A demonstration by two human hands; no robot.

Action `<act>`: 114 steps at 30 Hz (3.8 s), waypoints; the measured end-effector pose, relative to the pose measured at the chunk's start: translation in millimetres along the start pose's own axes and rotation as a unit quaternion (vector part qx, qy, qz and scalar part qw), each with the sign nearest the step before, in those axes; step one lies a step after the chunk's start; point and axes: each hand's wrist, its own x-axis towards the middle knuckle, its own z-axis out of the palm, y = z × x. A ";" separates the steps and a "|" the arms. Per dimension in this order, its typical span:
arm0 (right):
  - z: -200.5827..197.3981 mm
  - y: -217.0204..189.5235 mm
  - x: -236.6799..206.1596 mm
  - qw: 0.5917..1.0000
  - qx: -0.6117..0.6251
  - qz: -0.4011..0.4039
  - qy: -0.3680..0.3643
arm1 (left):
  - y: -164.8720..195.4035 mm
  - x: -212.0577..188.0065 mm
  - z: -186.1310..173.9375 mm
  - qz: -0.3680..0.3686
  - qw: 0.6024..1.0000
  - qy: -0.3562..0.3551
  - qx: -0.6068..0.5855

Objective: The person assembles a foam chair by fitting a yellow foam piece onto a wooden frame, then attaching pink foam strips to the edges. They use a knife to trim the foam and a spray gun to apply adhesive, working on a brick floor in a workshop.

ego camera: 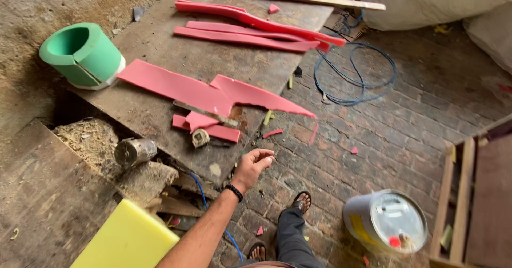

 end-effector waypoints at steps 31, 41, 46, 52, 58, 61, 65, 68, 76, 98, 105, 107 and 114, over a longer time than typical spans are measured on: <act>-612.2 178.0 49.0 0.667 -0.389 0.610 0.177 | -26.5 357.6 -37.2 -0.012 0.968 0.235 -0.089; -716.5 69.6 85.1 0.456 -0.404 0.703 0.367 | 34.0 546.1 -47.0 -0.095 0.918 0.039 0.382; -784.0 10.1 121.1 0.470 -0.416 0.654 0.422 | 28.5 636.4 -52.7 0.017 0.817 0.033 0.575; -865.7 -19.3 170.5 0.488 -0.488 0.625 0.364 | 36.8 670.4 -57.3 -0.090 0.773 -0.015 0.628; -921.7 -6.9 177.8 0.527 -0.371 0.688 0.333 | 60.8 606.8 -88.0 -0.205 0.751 0.036 0.627; -917.3 8.7 152.6 0.531 -0.310 0.738 0.276 | 60.0 564.5 -106.9 -0.312 0.816 0.146 0.463; -891.6 41.5 132.0 0.622 -0.210 0.718 0.230 | 41.0 522.8 -128.9 -0.383 0.844 0.180 0.330; -861.7 55.6 132.5 0.609 -0.356 0.704 0.079 | 9.1 513.5 -117.0 -0.394 0.824 0.209 0.349; -822.6 90.3 129.8 0.494 -0.634 0.534 -0.264 | -38.2 555.0 -77.2 -0.160 0.733 0.155 0.643; -855.8 101.3 116.8 0.289 -0.638 0.580 -0.415 | -39.0 569.0 -71.9 -0.236 0.749 0.095 0.612; -859.0 96.6 98.2 0.368 -0.672 0.492 -0.413 | -49.3 573.9 -78.0 -0.225 0.749 0.103 0.614; -860.1 107.9 92.7 0.417 -0.690 0.430 -0.406 | -50.2 572.8 -79.3 -0.202 0.762 0.121 0.603; -853.5 56.2 99.0 0.299 -0.669 0.542 -0.412 | -31.5 572.1 -74.8 -0.249 0.752 0.088 0.604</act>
